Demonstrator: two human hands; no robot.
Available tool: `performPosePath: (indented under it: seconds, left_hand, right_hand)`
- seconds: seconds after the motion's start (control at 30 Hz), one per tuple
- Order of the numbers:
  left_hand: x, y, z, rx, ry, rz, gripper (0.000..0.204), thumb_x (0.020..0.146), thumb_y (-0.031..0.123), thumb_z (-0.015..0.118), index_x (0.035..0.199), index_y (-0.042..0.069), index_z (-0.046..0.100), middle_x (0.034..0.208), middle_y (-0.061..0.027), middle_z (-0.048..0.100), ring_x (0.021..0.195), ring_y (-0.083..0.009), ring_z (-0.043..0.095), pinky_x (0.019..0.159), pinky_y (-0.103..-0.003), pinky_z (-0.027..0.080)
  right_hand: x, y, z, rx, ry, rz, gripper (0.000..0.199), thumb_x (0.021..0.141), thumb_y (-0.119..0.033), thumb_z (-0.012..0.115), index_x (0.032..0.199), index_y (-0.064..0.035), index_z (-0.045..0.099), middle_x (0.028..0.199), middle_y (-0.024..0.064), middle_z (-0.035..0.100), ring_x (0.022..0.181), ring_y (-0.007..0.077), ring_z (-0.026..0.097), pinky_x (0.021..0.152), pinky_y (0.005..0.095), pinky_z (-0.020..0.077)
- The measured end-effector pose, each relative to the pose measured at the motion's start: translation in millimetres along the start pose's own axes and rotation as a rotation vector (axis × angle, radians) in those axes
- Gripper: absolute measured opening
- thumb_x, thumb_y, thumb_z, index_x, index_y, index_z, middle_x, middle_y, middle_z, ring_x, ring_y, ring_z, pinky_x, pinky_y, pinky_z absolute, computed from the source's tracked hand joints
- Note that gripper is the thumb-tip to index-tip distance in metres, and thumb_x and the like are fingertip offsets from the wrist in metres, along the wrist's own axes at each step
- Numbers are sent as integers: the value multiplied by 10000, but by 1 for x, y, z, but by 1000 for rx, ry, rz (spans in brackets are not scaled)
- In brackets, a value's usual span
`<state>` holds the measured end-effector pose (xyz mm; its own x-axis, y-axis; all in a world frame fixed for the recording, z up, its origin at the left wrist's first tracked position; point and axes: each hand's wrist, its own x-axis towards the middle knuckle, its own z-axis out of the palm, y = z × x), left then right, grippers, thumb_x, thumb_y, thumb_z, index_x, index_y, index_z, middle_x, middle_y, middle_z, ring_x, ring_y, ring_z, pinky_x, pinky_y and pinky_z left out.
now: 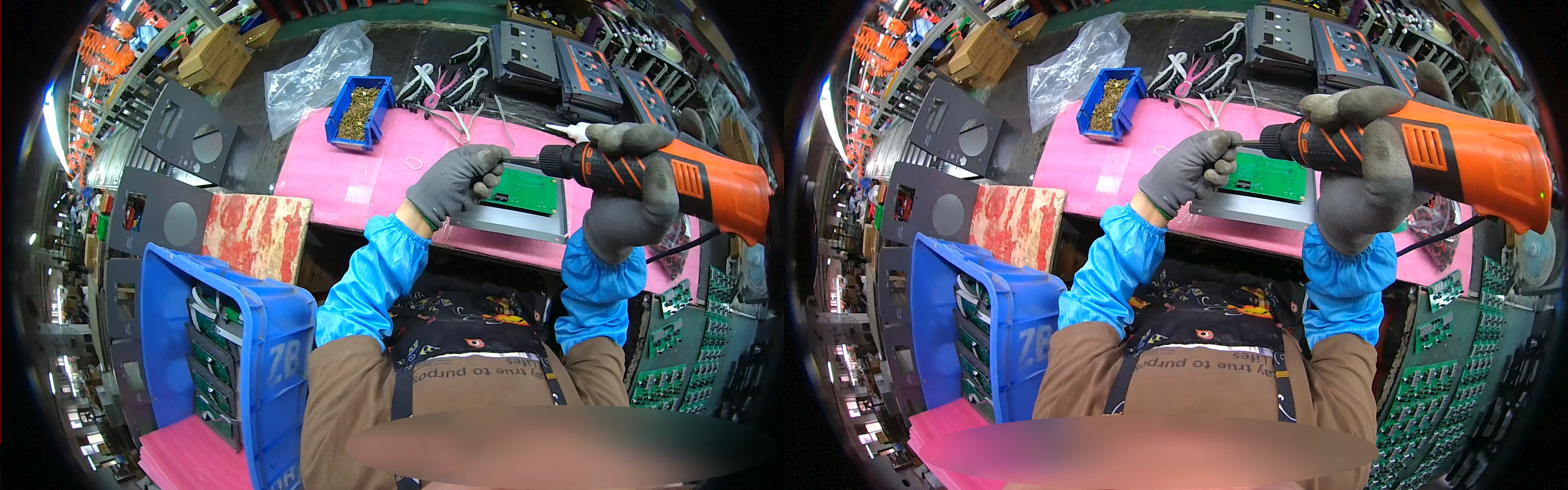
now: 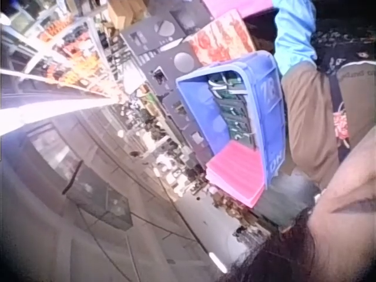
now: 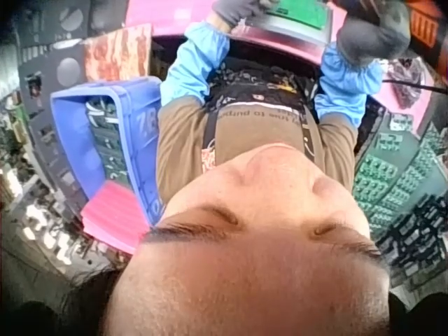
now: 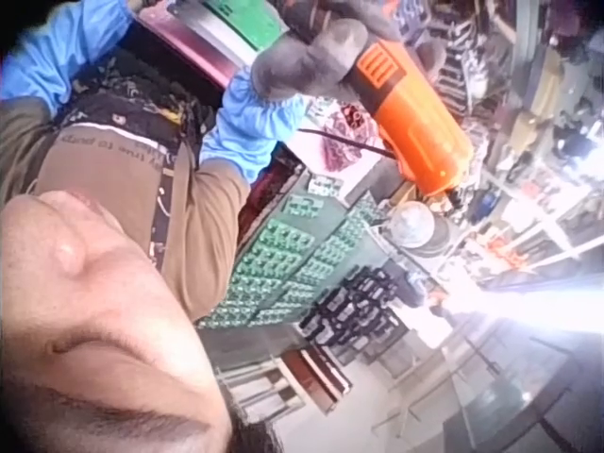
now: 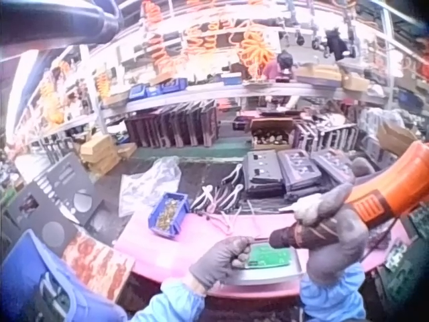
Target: The person assembles electronic control panels by attaching PCBs to faceplates with screws, using an electric screwdriver.
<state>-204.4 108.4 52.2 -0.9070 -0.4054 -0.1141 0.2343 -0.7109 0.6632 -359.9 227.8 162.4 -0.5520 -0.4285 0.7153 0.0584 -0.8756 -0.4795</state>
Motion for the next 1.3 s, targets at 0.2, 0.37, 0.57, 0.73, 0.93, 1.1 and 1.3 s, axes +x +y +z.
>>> performPosePath:
  seconds: [0.2,0.37,0.57,0.73,0.93,1.1,1.3]
  left_hand:
    - [-6,14,2,-11,99,-56,388,905,391,604,1053,38,544,759,10,466,582,-40,411,419,-154,321]
    - [-18,29,3,131,144,-31,420,909,473,571,973,57,575,698,31,477,527,-41,424,393,-148,302]
    - [-24,22,-5,-92,214,80,419,917,339,601,1141,-3,510,820,-11,504,663,-93,493,547,-187,421]
    - [-51,-30,0,571,199,340,440,930,91,544,1311,-77,400,1110,-126,573,732,-143,552,684,-208,489]
    - [-42,-32,37,-8,268,-52,393,1000,167,440,1331,-44,408,1131,-153,603,715,-89,565,579,-152,464]
    - [-24,-35,34,126,257,-38,361,1001,264,459,1226,-13,511,917,-56,597,640,-46,511,498,-149,423]
    - [-7,-49,22,15,250,-17,320,992,234,483,1208,5,539,900,-25,570,635,-42,488,499,-144,408]
  right_hand:
    - [-1,-4,11,-133,-39,26,384,770,-266,550,1005,37,579,828,180,601,784,280,613,810,473,504]
    - [2,8,19,-7,-97,31,387,763,-286,555,972,39,588,819,186,605,758,293,616,788,475,514]
    - [13,31,36,-165,-25,-98,404,789,21,541,1175,91,444,823,144,645,644,214,656,647,347,571]
    - [8,51,32,-319,-19,175,503,771,-7,594,1232,93,421,758,108,640,636,181,648,643,311,549]
    - [6,74,28,-402,-39,279,262,762,-80,598,965,82,563,714,109,625,623,206,641,636,339,547]
    - [7,78,25,-405,-59,340,568,737,-44,624,1254,78,424,746,99,632,632,185,645,635,315,541]
    - [13,88,44,-404,-187,370,335,731,-95,646,1028,32,559,656,51,598,536,123,580,515,257,481]
